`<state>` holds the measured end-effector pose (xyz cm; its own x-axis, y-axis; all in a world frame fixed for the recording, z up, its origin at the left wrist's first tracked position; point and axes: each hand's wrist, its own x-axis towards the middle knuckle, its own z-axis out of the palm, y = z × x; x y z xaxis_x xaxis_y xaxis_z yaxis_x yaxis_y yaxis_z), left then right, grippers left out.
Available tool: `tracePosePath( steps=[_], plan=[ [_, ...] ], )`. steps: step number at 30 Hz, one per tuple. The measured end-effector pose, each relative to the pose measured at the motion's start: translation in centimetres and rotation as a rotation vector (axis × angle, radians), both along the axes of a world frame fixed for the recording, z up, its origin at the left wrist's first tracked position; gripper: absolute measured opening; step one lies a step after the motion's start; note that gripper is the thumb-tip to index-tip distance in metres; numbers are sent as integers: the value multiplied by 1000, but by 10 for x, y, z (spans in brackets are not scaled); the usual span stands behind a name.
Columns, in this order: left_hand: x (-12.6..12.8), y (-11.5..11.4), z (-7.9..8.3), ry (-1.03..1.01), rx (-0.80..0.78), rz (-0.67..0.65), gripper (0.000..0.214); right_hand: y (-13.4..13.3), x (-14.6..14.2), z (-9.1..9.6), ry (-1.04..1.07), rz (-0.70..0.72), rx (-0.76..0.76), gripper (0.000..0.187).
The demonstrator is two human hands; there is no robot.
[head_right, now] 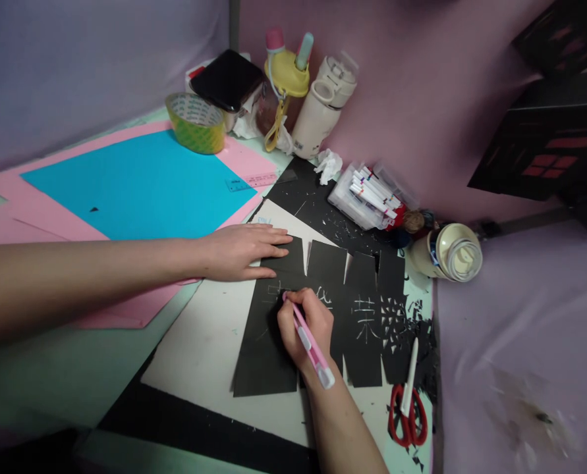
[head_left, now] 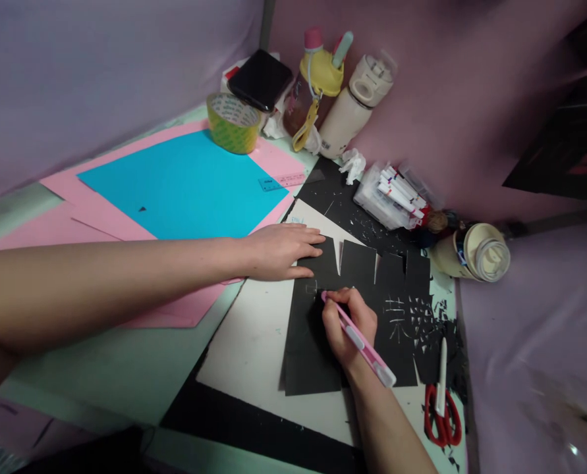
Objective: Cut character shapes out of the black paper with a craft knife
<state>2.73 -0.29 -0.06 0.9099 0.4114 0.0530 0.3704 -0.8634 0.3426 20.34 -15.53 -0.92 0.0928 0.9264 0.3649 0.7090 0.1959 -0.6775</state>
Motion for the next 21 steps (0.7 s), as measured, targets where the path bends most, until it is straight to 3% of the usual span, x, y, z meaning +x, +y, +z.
tracePosePath(
  steps=[21],
  plan=[
    [-1, 0, 1, -8, -14, 5, 50, 5, -3, 0, -130, 0, 33, 4]
  ],
)
